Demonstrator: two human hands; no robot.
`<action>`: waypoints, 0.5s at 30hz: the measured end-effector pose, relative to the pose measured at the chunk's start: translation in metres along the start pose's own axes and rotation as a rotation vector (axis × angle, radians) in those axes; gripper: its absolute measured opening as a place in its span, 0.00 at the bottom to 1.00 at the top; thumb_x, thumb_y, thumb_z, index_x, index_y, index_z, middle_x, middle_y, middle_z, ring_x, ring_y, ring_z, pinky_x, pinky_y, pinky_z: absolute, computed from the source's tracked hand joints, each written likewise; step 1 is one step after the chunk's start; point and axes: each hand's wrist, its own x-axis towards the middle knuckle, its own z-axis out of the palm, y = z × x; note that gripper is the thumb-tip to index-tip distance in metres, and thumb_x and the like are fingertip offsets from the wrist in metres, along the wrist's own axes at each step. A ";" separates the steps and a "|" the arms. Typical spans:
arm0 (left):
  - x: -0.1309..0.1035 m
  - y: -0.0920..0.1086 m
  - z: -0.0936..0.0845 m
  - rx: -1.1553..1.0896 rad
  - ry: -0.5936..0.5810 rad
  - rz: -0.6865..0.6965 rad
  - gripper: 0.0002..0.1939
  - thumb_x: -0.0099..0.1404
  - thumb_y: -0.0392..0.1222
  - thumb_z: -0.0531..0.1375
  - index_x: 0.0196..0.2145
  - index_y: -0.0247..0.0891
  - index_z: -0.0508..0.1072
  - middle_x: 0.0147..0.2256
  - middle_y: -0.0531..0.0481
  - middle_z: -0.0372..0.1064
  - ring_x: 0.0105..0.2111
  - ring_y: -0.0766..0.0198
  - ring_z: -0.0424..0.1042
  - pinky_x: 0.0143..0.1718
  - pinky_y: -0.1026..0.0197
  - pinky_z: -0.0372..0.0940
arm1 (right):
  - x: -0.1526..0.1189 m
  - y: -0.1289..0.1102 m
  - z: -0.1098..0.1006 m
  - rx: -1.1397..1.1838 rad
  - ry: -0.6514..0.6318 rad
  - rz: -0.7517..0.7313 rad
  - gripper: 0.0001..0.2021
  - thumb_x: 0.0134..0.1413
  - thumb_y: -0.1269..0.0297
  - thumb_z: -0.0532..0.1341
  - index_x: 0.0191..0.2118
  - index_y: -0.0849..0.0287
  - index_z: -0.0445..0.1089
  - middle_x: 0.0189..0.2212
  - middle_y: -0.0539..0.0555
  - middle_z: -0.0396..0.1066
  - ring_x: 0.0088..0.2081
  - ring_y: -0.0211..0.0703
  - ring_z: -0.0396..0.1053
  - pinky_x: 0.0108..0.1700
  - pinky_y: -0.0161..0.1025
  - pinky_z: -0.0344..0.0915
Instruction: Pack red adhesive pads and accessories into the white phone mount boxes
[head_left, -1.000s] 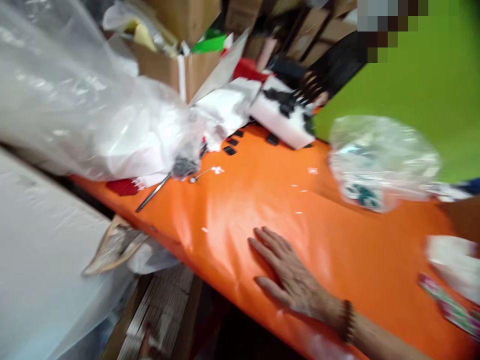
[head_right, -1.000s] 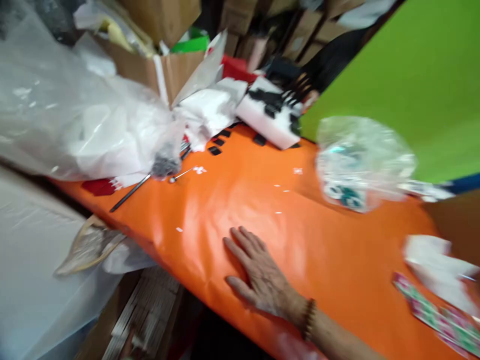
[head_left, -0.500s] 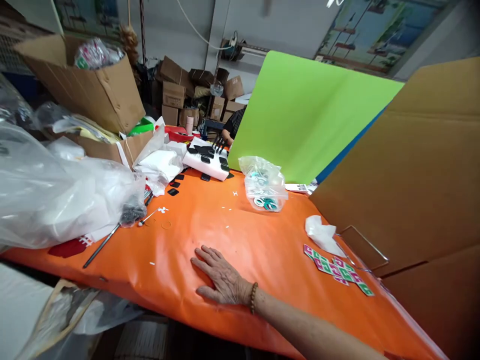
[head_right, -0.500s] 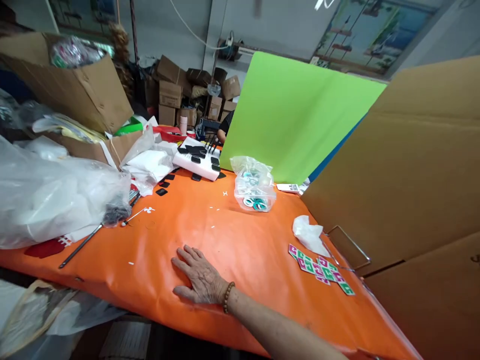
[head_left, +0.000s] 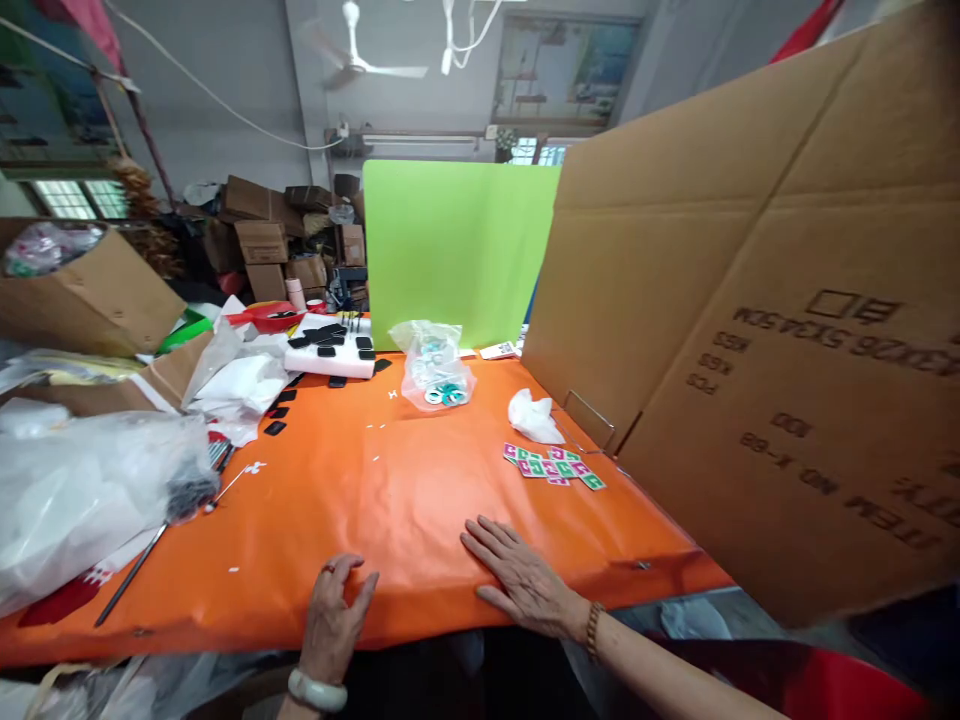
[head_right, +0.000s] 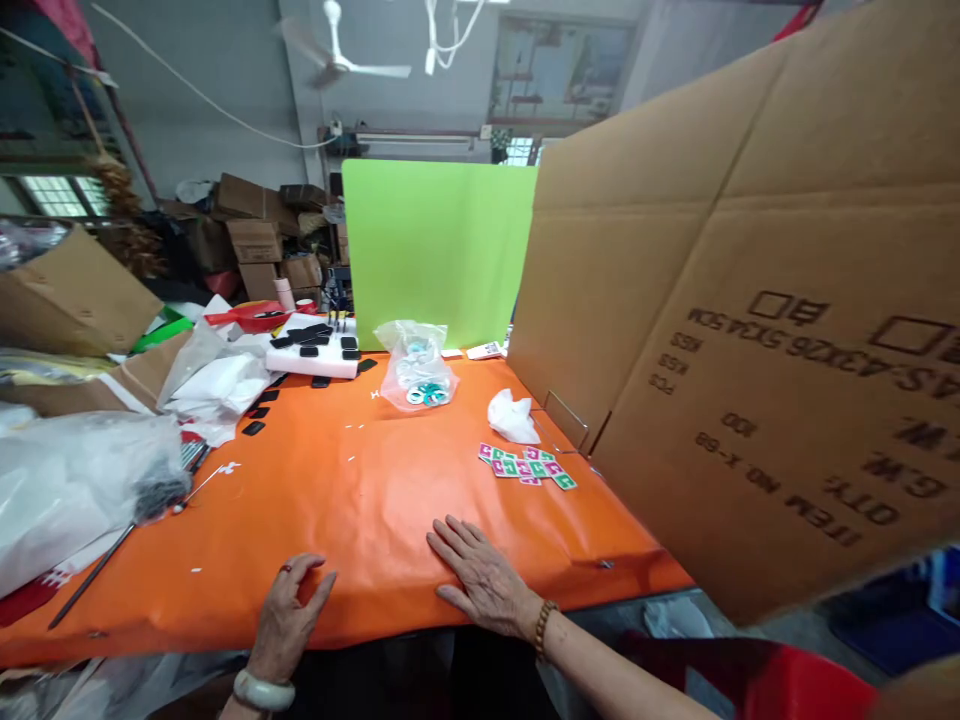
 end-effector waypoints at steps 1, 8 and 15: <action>0.005 0.003 0.010 0.058 -0.007 0.033 0.19 0.62 0.56 0.54 0.36 0.39 0.74 0.38 0.42 0.74 0.41 0.54 0.73 0.44 0.52 0.69 | -0.006 0.006 0.001 -0.011 0.017 -0.011 0.33 0.61 0.45 0.50 0.67 0.55 0.48 0.66 0.59 0.48 0.67 0.56 0.42 0.65 0.59 0.46; 0.018 0.018 0.034 0.566 -0.123 0.062 0.23 0.65 0.50 0.49 0.49 0.34 0.72 0.53 0.36 0.67 0.53 0.48 0.65 0.49 0.48 0.63 | -0.014 0.011 0.009 -0.032 0.147 -0.028 0.34 0.60 0.44 0.50 0.66 0.58 0.51 0.64 0.61 0.52 0.66 0.58 0.46 0.63 0.58 0.46; 0.055 0.014 0.050 0.640 -0.168 -0.075 0.19 0.58 0.55 0.52 0.39 0.41 0.73 0.39 0.42 0.75 0.39 0.47 0.72 0.39 0.48 0.64 | -0.017 0.015 0.006 -0.169 0.255 -0.051 0.33 0.57 0.41 0.51 0.60 0.58 0.57 0.56 0.59 0.64 0.59 0.54 0.57 0.58 0.50 0.54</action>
